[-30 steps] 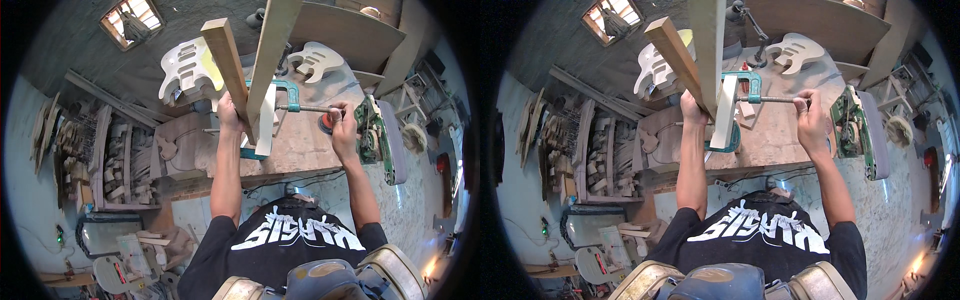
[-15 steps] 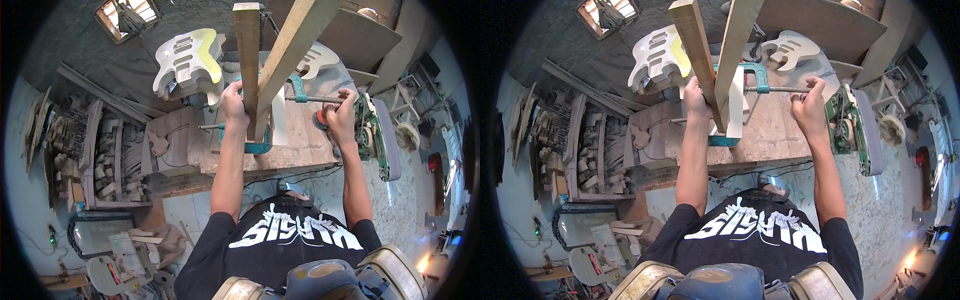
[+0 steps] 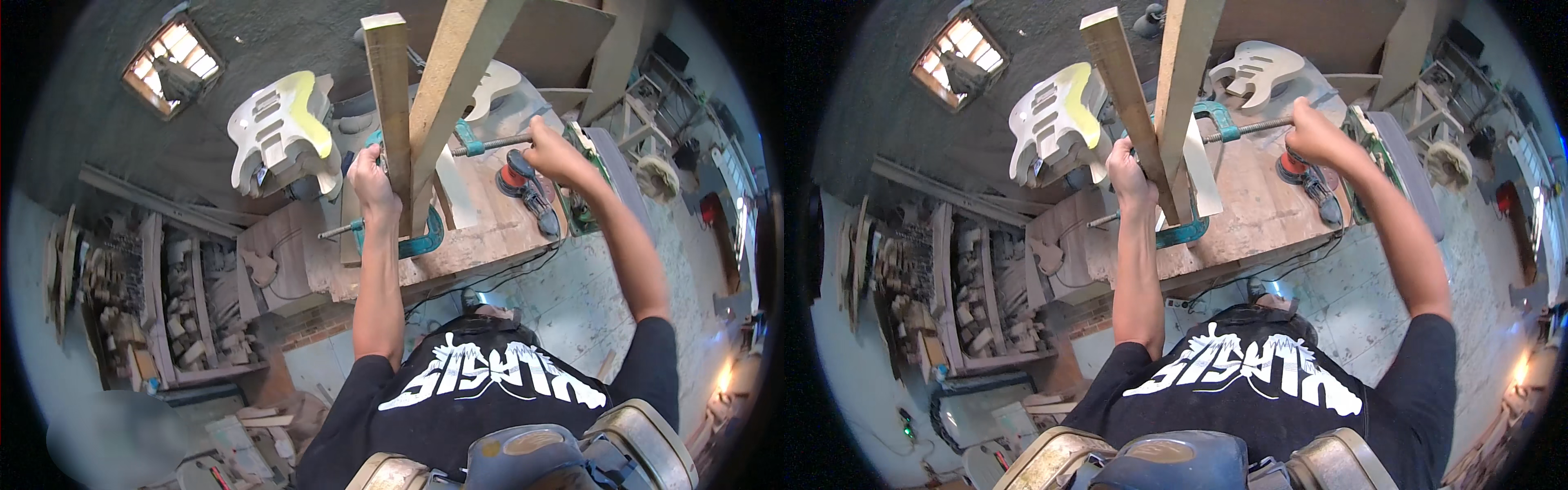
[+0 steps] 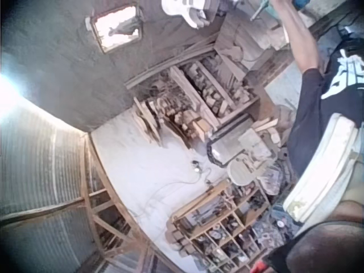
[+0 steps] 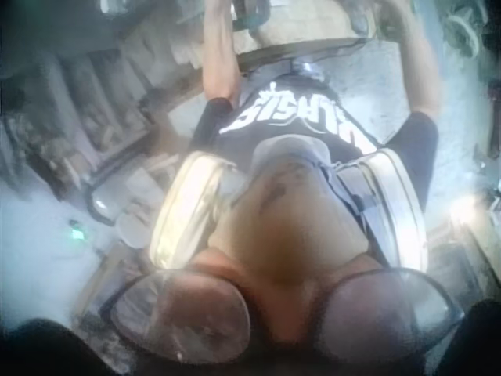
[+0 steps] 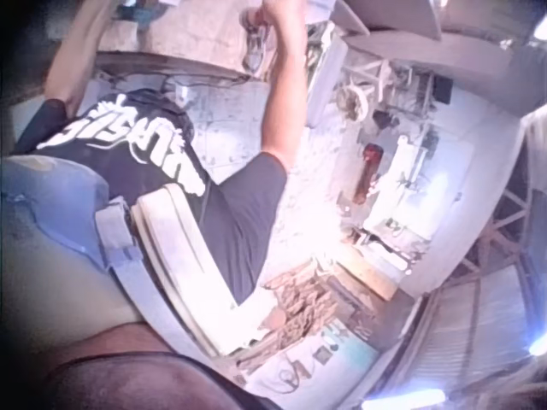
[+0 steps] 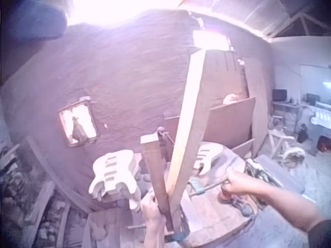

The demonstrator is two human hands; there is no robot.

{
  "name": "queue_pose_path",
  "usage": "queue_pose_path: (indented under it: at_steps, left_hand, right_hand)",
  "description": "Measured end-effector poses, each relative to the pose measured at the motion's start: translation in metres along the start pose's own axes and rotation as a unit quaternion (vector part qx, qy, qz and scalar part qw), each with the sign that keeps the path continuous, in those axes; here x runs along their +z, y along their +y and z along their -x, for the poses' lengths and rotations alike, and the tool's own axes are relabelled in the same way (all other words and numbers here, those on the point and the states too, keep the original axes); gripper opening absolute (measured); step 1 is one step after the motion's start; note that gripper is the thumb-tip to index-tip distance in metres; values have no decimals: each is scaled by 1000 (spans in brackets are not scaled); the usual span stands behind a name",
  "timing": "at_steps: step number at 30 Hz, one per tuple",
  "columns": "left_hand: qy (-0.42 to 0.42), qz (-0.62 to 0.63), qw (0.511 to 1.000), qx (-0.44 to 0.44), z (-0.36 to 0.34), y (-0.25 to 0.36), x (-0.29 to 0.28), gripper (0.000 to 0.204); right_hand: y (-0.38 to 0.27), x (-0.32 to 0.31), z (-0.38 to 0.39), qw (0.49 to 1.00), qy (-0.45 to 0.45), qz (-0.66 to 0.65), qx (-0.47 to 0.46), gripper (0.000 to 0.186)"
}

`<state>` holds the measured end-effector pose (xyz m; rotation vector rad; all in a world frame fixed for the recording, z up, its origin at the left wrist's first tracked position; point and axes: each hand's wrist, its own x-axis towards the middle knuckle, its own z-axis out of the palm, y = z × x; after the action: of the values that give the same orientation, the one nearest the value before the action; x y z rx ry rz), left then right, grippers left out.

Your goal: The person aligns two pieces of wood on a workbench and secures them together using a green C-clamp.

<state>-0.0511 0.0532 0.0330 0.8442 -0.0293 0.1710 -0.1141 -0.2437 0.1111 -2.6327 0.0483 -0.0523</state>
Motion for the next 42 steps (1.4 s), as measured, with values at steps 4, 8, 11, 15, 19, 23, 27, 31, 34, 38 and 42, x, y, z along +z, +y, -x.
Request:
queue_pose_path:
  at_steps: [4, 8, 11, 15, 19, 23, 27, 31, 34, 38, 42]
  left_hand:
    - [-9, -14, 1000, 4, 7, 4, 11, 19]
    - [-43, -18, 999, -6, 5, 16, 0, 24]
    - [-72, -23, 997, -6, 4, 31, -3, 28]
    - [-105, 30, 994, -26, 0, 50, -19, 28]
    - [-98, 25, 995, -19, -9, 59, -42, 30]
    - [-76, -18, 997, -11, -10, 63, -46, 31]
    - [-106, -21, 994, -13, -12, 65, -56, 28]
    - [-109, -25, 993, -26, -17, 61, -61, 26]
    - [-128, -27, 991, -42, -21, 62, -64, 26]
    - [-149, -9, 987, -50, -20, 65, -58, 26]
    - [-169, -5, 984, -52, -13, 72, -50, 25]
  right_hand:
    - [-6, -20, -17, 995, -82, 61, 24, 29]
    - [-27, -28, -24, 971, -203, 104, 77, 28]
    - [-33, -36, -2, 971, -176, -156, 48, 40]
    - [-53, -38, 38, 951, -134, -280, -2, 55]
    - [-44, -23, 62, 900, -92, -400, -146, 59]
    - [-33, 13, 78, 881, 12, -443, -169, 37]
    - [-43, 34, 80, 892, 179, -343, -232, 30]
    - [-41, 29, 73, 879, 242, -203, -358, 35]
    - [-38, 18, 68, 879, 195, -122, -417, 35]
    - [-44, 15, 75, 888, 174, -176, -388, 38]
    - [-51, 27, 79, 896, 166, -287, -296, 47]
